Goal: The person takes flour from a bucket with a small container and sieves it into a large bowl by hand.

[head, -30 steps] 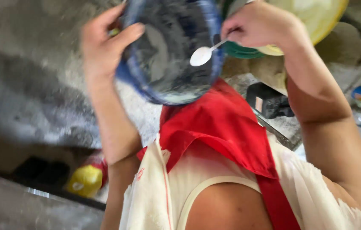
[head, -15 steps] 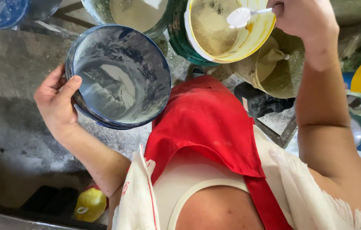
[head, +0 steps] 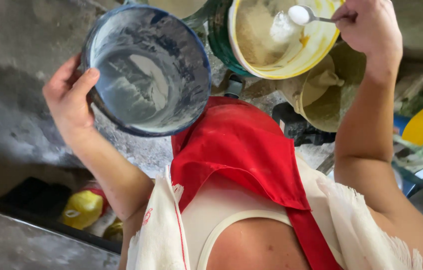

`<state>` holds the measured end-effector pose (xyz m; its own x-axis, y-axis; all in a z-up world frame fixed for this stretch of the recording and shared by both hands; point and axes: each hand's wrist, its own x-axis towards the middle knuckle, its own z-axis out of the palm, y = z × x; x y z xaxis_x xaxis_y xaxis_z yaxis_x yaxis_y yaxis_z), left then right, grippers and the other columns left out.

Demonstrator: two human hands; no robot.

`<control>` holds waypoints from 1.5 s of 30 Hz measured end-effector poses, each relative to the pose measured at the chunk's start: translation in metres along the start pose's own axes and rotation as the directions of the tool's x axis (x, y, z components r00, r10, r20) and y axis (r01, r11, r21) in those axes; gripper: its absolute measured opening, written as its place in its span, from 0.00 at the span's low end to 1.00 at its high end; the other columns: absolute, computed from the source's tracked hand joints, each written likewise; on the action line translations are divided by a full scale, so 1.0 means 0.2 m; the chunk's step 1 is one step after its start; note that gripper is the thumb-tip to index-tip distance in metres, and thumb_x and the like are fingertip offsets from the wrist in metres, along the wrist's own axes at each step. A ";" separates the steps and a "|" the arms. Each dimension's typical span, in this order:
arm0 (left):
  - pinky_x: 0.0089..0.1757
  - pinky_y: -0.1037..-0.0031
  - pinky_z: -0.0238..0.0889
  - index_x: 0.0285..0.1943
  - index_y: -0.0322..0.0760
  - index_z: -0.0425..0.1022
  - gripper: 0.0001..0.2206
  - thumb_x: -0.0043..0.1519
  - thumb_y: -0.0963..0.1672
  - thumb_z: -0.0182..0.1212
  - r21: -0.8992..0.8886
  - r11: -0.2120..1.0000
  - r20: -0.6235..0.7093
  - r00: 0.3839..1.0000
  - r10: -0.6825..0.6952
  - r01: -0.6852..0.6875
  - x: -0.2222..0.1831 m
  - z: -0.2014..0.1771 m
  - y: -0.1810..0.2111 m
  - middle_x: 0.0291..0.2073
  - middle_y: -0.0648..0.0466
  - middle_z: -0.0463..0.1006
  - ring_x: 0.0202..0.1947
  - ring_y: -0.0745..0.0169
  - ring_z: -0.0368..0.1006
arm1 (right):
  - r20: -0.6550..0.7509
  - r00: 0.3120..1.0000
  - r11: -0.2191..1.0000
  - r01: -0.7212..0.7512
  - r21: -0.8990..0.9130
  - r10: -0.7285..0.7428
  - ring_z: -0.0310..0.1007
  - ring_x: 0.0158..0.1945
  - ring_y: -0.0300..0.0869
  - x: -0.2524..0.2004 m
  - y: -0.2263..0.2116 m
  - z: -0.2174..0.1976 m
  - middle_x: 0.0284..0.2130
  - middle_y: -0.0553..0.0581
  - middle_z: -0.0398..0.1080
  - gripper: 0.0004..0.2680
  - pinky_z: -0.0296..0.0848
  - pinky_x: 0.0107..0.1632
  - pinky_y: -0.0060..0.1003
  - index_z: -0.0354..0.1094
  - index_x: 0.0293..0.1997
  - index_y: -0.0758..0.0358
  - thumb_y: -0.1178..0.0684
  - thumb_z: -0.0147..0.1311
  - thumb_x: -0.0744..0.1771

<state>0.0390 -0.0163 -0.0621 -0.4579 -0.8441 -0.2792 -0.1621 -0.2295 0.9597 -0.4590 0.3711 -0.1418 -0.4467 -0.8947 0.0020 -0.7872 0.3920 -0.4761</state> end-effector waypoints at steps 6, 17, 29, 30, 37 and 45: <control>0.45 0.79 0.69 0.61 0.27 0.78 0.23 0.56 0.38 0.74 -0.029 1.000 -0.018 1.000 -0.006 0.006 0.07 -0.06 -0.10 0.39 0.56 0.82 0.39 0.69 0.76 | -0.077 0.987 0.989 0.144 0.024 -0.142 0.75 0.32 0.48 0.16 -0.63 -0.09 0.32 0.61 0.74 0.05 0.73 0.37 0.39 0.76 0.42 0.66 0.66 0.59 0.66; 0.40 0.79 0.67 0.59 0.28 0.80 0.23 0.53 0.39 0.76 -0.232 0.970 -0.131 0.990 0.047 -0.077 0.24 -0.58 -0.40 0.35 0.58 0.77 0.35 0.71 0.72 | 0.093 0.793 0.766 0.606 -0.216 -0.602 0.73 0.43 0.51 0.65 -1.92 0.82 0.36 0.55 0.71 0.07 0.69 0.47 0.47 0.74 0.42 0.58 0.59 0.54 0.63; 0.41 0.80 0.67 0.59 0.23 0.78 0.23 0.54 0.35 0.75 -0.480 0.868 -0.411 0.907 -0.097 -0.125 0.08 -1.30 -0.68 0.39 0.57 0.78 0.35 0.72 0.70 | 0.411 0.577 0.515 0.816 -0.262 -0.706 0.72 0.44 0.45 1.00 -2.45 1.57 0.38 0.52 0.70 0.04 0.67 0.50 0.42 0.71 0.38 0.54 0.56 0.54 0.63; 0.41 0.80 0.67 0.59 0.23 0.78 0.23 0.53 0.35 0.75 -0.479 0.869 -0.420 0.902 -0.105 -0.122 0.07 -1.34 -0.69 0.38 0.57 0.78 0.35 0.73 0.71 | 0.436 0.571 0.517 0.819 -0.249 -0.695 0.72 0.44 0.45 1.01 -2.49 1.59 0.38 0.52 0.70 0.04 0.66 0.50 0.42 0.71 0.39 0.54 0.56 0.54 0.63; 0.42 0.82 0.68 0.59 0.24 0.77 0.24 0.52 0.35 0.74 -0.525 0.844 -0.443 0.882 -0.159 -0.112 0.12 -1.48 -0.79 0.40 0.57 0.80 0.36 0.74 0.72 | 0.333 0.550 0.557 0.826 -0.081 -0.766 0.72 0.44 0.45 1.05 -2.66 1.64 0.39 0.53 0.68 0.09 0.65 0.51 0.40 0.71 0.45 0.56 0.59 0.55 0.62; 0.48 0.74 0.71 0.59 0.23 0.76 0.21 0.55 0.35 0.71 -0.559 0.822 -0.449 0.874 -0.187 -0.111 0.26 -1.58 -0.97 0.45 0.50 0.82 0.43 0.63 0.77 | 0.144 0.964 0.884 0.141 0.446 -0.226 0.74 0.37 0.43 1.23 -2.55 1.71 0.36 0.55 0.73 0.10 0.74 0.43 0.37 0.71 0.44 0.61 0.50 0.66 0.64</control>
<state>0.3220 -0.1685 -0.2530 0.0227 -0.9123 -0.4088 0.4060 -0.3653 0.8377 -0.0221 -0.1231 -0.1997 -0.1915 -0.9813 -0.0172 -0.5694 0.1253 -0.8124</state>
